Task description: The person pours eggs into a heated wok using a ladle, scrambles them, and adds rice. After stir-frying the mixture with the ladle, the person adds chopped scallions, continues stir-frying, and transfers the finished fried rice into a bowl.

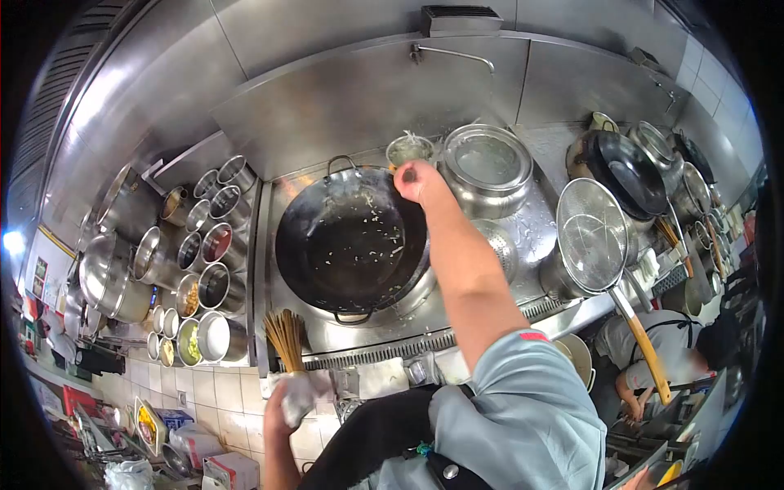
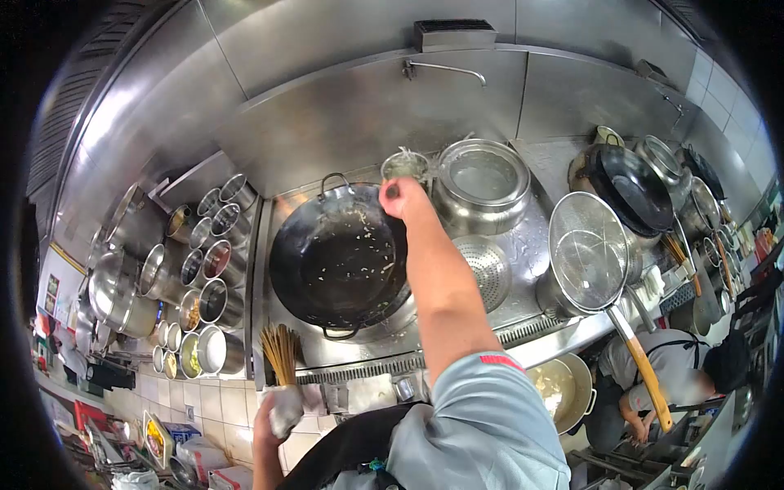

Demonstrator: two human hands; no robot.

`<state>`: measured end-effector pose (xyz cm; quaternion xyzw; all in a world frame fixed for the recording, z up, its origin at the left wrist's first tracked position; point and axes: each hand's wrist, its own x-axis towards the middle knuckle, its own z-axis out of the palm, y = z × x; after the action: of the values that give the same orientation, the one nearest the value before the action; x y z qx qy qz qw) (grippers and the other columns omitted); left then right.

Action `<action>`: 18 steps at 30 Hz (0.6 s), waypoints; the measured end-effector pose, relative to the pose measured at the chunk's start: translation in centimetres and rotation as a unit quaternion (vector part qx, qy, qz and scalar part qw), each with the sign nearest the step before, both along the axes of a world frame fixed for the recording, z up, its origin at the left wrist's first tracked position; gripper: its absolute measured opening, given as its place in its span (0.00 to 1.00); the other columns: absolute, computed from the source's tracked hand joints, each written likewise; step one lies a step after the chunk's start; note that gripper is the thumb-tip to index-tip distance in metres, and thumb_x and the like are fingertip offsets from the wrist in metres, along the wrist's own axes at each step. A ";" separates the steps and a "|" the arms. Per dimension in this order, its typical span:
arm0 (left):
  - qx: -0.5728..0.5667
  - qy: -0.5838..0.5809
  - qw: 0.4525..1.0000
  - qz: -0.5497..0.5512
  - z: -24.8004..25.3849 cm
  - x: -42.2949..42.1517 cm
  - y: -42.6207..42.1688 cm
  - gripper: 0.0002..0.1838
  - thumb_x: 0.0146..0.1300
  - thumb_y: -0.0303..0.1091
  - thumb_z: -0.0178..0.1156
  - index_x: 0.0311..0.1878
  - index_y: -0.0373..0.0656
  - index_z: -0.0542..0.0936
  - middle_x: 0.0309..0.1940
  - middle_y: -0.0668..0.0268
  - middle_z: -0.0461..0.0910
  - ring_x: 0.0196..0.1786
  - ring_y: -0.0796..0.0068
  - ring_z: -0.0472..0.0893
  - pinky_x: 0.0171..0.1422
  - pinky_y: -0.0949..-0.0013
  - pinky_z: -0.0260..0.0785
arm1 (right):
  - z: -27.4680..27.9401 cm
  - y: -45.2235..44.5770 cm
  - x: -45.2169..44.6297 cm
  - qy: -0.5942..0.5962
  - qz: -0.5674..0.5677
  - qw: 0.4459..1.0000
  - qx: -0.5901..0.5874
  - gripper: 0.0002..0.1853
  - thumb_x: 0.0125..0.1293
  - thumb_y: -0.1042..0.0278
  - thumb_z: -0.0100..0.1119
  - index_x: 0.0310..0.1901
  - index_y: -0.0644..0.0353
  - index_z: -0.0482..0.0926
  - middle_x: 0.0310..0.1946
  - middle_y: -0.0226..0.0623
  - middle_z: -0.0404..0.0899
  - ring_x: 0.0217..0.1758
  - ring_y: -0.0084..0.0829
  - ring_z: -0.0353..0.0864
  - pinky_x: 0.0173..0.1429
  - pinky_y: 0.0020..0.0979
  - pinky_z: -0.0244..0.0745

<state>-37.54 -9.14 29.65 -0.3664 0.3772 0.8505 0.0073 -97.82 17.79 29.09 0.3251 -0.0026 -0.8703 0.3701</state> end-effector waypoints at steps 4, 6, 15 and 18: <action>-0.027 -0.077 0.988 0.132 -6.4 17.5 -6.2 0.26 0.73 0.52 0.57 0.61 0.38 0.78 0.47 0.59 0.85 0.44 0.61 0.87 0.46 0.60 0.82 | 3.1 7.3 6.8 0.417 0.301 0.648 0.562 0.09 0.65 0.77 0.55 0.45 0.68 0.76 0.21 0.41 0.77 0.14 0.31 0.72 0.19 0.35 0.70; -0.100 -0.253 0.944 0.189 -1.1 19.8 -0.6 0.39 0.72 0.53 0.64 0.78 0.48 0.61 0.74 0.58 0.63 0.71 0.53 0.68 0.71 0.41 0.70 | 2.1 12.2 10.2 0.431 0.175 0.618 0.634 0.14 0.64 0.75 0.58 0.50 0.72 0.75 0.22 0.46 0.79 0.11 0.34 0.71 0.17 0.36 0.68; -0.174 -0.474 0.863 -0.028 -8.1 23.3 2.7 0.43 0.66 0.51 0.69 0.74 0.37 0.61 0.63 0.51 0.71 0.61 0.53 0.75 0.61 0.47 0.74 | -2.6 22.4 13.1 0.224 0.014 0.925 0.306 0.04 0.71 0.73 0.56 0.40 0.62 0.72 0.22 0.24 0.71 0.16 0.17 0.70 0.18 0.22 0.65; -0.201 -0.466 0.858 -0.075 -10.6 23.6 0.7 0.44 0.64 0.51 0.70 0.73 0.34 0.61 0.59 0.48 0.74 0.58 0.53 0.78 0.57 0.48 0.75 | 0.1 23.2 17.2 0.188 -0.047 0.981 0.020 0.08 0.73 0.75 0.54 0.34 0.56 0.70 0.21 0.19 0.69 0.16 0.12 0.68 0.20 0.19 0.64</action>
<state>-13.95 -8.45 19.01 -0.6842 0.5185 0.4829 0.1725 -80.57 40.98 29.19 0.1627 0.0687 -0.9321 0.3161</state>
